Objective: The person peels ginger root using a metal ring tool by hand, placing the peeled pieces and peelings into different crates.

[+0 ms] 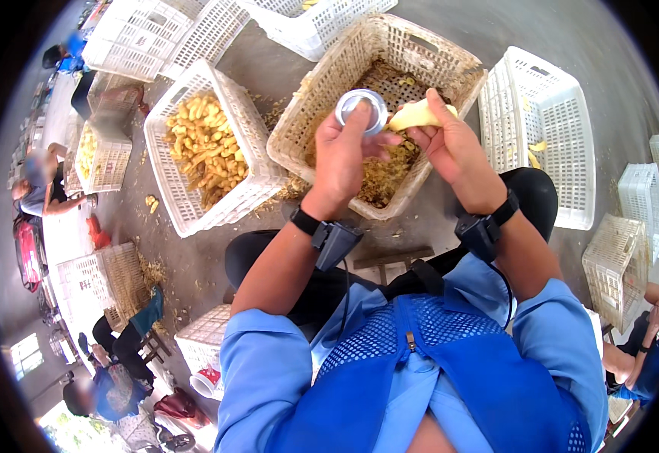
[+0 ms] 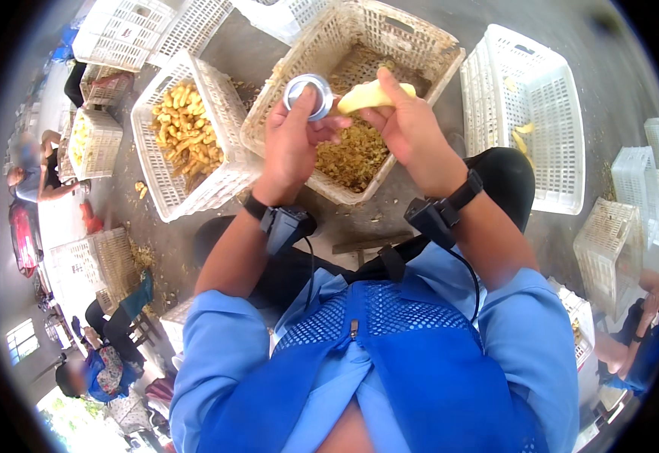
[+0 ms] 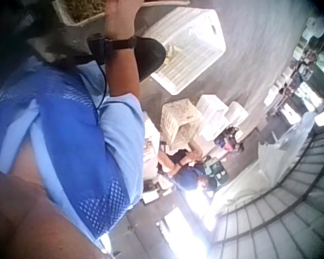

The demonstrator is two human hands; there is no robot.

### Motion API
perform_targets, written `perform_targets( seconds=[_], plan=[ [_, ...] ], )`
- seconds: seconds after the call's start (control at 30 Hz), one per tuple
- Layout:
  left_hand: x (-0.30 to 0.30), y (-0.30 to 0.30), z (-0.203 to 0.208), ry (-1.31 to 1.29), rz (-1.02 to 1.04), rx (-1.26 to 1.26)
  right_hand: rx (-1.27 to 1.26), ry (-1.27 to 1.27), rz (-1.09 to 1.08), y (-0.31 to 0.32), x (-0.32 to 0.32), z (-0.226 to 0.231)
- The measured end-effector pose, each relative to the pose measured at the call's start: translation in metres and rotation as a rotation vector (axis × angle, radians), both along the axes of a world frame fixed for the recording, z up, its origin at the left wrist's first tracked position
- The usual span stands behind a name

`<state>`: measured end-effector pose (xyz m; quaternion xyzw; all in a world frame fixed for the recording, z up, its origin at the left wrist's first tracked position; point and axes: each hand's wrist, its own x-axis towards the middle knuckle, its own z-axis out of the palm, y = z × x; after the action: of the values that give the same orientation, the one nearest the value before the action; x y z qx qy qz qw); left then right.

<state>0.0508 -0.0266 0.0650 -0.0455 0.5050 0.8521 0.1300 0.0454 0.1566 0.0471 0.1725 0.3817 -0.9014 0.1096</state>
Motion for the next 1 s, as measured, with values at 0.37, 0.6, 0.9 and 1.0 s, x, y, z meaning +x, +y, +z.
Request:
perform_targets(
  seconds=[0.37, 0.6, 0.9, 1.0],
  plan=[
    [-0.002, -0.029, 0.011, 0.090, 0.003, 0.038, 0.120, 0.096, 0.383, -0.010, 0.022, 0.013],
    [-0.003, -0.032, 0.010, 0.151, 0.081, -0.020, -0.059, -0.006, 0.400, -0.019, 0.031, 0.003],
    [-0.001, -0.026, 0.002, 0.303, 0.120, -0.292, -0.260, -0.155, 0.326, -0.028, 0.038, -0.009],
    [-0.002, -0.024, 0.002, 0.327, 0.112, -0.364, -0.300, -0.175, 0.326, -0.025, 0.039, -0.008]
  ],
)
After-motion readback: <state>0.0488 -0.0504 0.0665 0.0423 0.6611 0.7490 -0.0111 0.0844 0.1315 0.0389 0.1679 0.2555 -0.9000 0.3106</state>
